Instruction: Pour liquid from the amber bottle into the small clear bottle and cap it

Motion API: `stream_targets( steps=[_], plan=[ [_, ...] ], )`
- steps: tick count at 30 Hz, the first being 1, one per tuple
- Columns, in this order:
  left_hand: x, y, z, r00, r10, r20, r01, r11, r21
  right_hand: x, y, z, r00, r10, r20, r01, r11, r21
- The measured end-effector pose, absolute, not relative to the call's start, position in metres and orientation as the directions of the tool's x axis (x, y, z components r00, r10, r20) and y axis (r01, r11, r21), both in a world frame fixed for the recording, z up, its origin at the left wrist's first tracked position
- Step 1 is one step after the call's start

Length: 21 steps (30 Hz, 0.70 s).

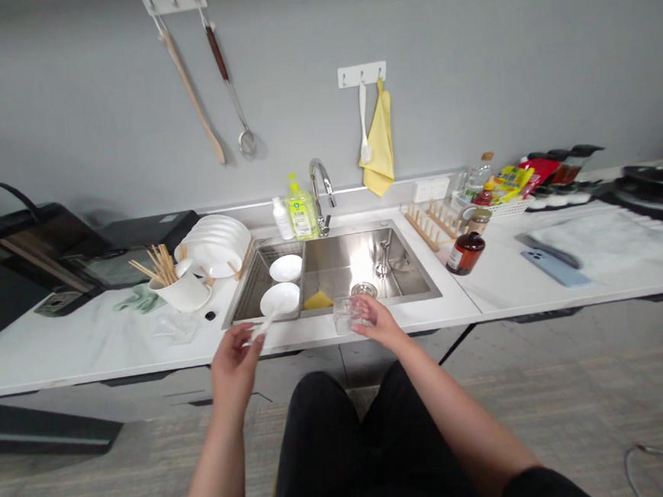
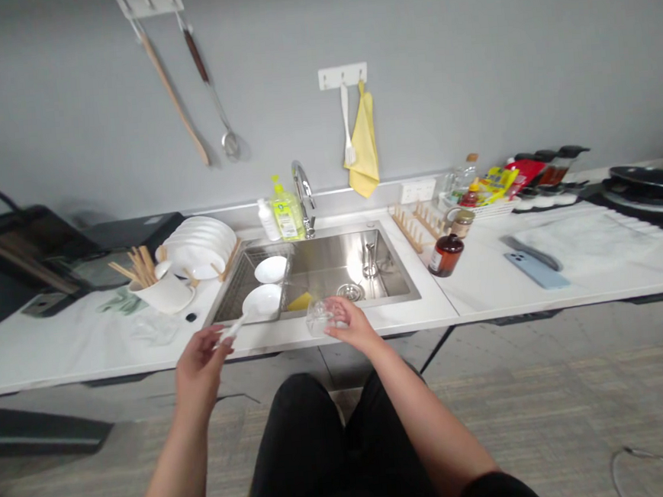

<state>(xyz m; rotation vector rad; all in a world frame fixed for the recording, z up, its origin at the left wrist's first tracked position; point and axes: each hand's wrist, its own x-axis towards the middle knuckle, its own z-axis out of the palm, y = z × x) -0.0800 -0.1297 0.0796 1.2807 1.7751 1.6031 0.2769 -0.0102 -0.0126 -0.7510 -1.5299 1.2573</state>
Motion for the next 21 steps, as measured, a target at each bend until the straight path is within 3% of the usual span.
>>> stream_targets(
  steps=[6, 16, 21],
  plan=[
    [0.008, -0.156, 0.110, -0.089, 0.959, 0.269, 0.351, -0.223, 0.910, 0.294, -0.093, 0.001, -0.230, 0.901, 0.368, 0.062, 0.391, -0.918],
    [0.036, -0.168, 0.150, 0.107, 0.924, 0.368, 0.629, -0.350, 0.695, 0.311, -0.133, 0.040, -0.222, 0.882, 0.416, 0.197, 0.458, -0.867],
    [0.054, -0.178, 0.175, 0.290, 0.922, 0.257, 0.785, -0.382, 0.488, 0.300, -0.155, 0.062, -0.290, 0.843, 0.453, 0.251, 0.524, -0.814]
  ],
)
